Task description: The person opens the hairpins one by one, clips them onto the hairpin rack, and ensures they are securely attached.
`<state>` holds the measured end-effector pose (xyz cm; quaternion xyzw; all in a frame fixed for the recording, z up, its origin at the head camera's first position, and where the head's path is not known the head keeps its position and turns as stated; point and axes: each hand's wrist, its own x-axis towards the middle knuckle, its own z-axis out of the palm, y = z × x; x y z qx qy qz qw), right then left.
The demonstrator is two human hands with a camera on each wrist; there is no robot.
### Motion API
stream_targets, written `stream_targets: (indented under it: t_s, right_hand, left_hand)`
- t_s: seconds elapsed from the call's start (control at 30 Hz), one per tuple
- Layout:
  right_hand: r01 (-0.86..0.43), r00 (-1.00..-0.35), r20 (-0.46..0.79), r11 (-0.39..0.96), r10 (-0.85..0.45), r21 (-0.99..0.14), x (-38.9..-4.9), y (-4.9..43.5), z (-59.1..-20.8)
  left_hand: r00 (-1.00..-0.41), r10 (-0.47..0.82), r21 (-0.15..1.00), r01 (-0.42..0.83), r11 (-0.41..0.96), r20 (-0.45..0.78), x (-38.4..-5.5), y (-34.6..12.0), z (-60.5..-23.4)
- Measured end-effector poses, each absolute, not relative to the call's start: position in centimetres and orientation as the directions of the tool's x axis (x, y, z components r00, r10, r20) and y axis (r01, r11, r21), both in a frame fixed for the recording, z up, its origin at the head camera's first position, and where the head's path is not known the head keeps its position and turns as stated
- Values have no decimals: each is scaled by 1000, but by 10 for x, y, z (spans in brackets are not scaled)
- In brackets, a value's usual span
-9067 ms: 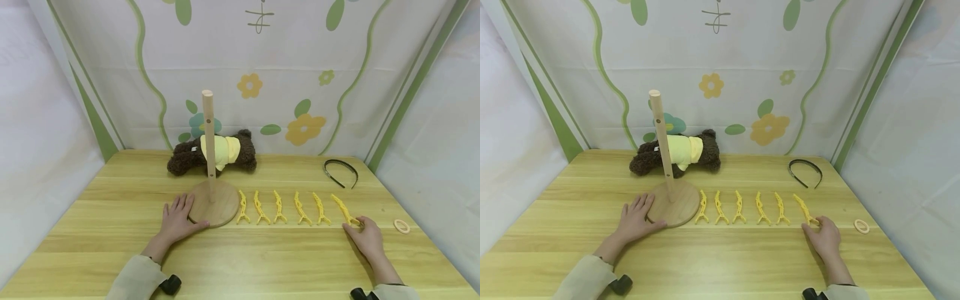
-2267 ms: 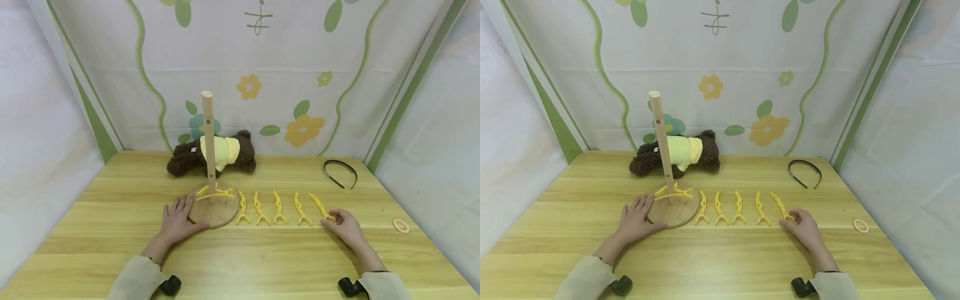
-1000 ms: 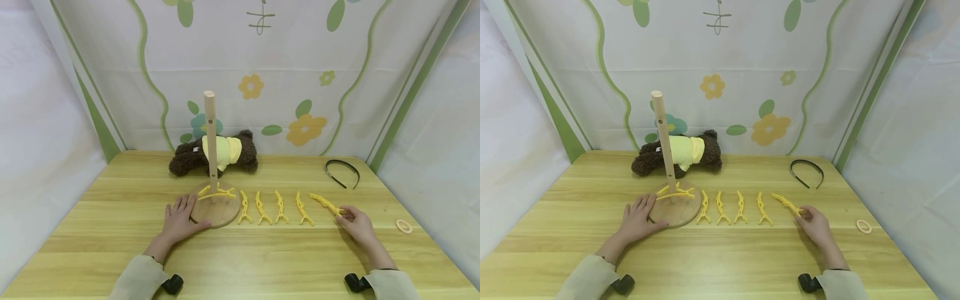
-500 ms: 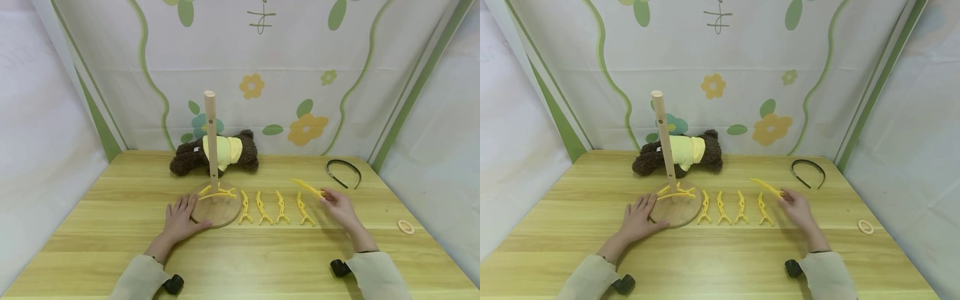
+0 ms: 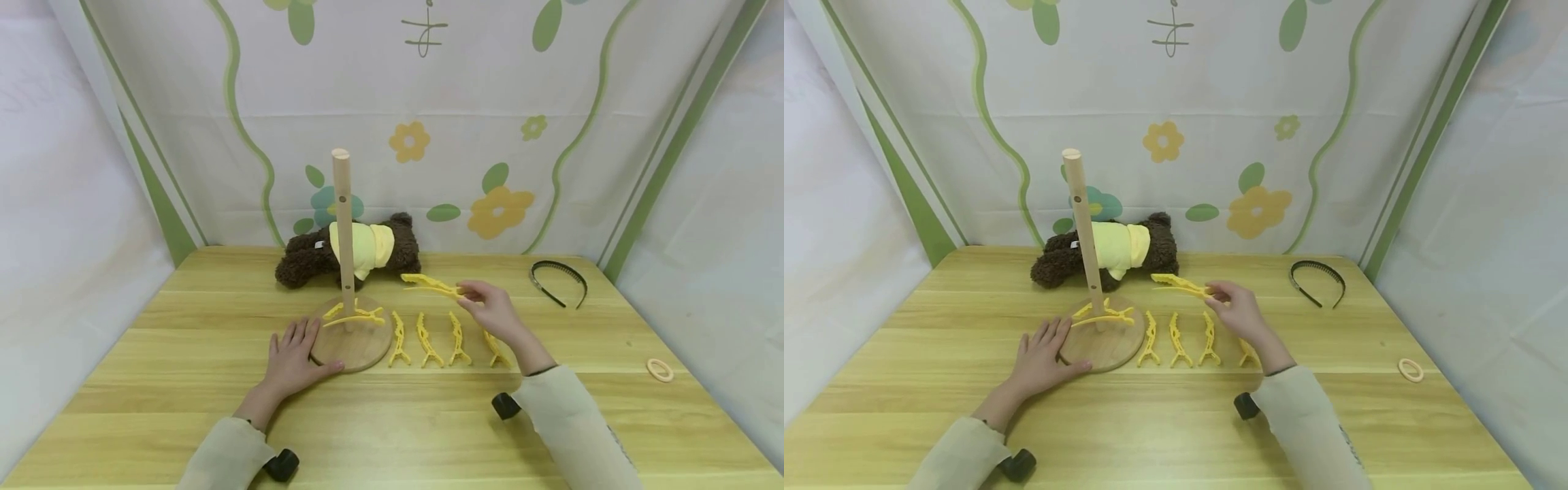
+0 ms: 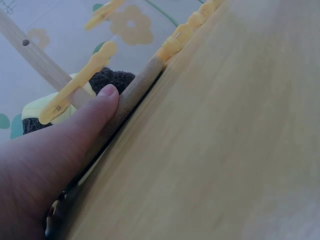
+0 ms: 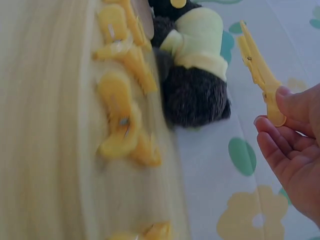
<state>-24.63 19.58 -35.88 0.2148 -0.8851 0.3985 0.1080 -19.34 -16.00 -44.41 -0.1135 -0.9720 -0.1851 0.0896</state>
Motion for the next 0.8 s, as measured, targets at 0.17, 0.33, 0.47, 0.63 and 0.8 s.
stream_targets:
  t_s: [0.17,0.33,0.47,0.63,0.8]
  right_hand:
    - [-507,-862,370,568,-346,-649,-258,167,-352]
    - [-505,-861,340,560,-378,-656,-265,142,-353]
    - [-523,-848,343,542,-403,-658,-266,124,-354]
    - [-575,-810,362,502,-462,-646,-268,105,-356]
    - [-625,-770,383,483,-511,-613,-268,91,-356]
  left_hand:
    - [-960,183,343,248,906,211,-194,-160,-445]
    - [-958,185,344,253,904,219,-194,-160,-445]
    - [-957,188,340,256,905,221,-194,-161,-444]
    - [-958,189,339,255,905,217,-194,-161,-445]
    - [-957,190,336,256,906,217,-193,-161,-444]
